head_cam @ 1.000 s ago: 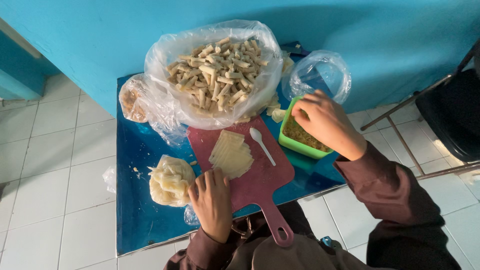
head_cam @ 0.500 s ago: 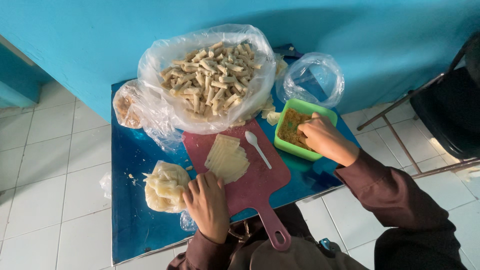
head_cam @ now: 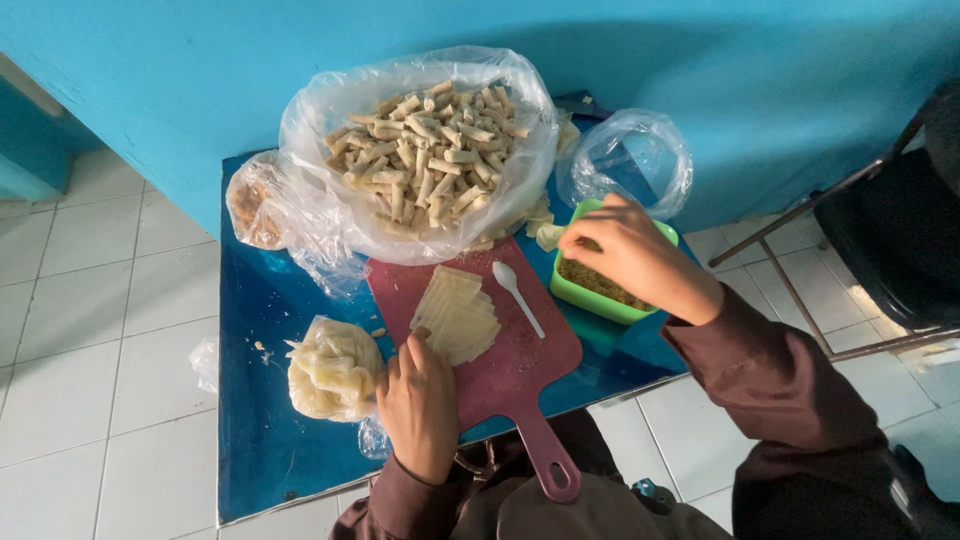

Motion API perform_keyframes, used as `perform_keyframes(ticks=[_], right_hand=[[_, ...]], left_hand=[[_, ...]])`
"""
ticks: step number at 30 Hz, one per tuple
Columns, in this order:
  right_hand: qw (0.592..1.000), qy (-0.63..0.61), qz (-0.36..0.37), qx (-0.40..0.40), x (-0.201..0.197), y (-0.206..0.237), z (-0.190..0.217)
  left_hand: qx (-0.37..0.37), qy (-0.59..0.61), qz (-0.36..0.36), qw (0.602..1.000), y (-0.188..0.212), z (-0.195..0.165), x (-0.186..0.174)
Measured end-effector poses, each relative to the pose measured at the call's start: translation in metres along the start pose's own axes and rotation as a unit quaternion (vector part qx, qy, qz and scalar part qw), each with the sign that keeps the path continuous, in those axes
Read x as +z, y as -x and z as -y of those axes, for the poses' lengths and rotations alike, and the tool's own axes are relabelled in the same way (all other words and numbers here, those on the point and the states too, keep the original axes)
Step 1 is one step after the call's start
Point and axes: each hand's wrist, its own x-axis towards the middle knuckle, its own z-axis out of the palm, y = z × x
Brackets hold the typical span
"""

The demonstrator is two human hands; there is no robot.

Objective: The person takes pieces of dough from a plastic-lined bowl, flattens and folds each piece by hand on a small cutting board, and stacks the folded pieces on the board. They occasionally reach into a green container of brown filling and continue folding more dough pieces.

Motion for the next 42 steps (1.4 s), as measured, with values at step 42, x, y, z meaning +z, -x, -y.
perform_keyframes(ticks=[42], right_hand=[[0.985,-0.069,-0.065,-0.146,0.109,-0.002,0.052]], left_hand=[[-0.028,0.081,0.016,0.996,-0.005,0.000,-0.004]])
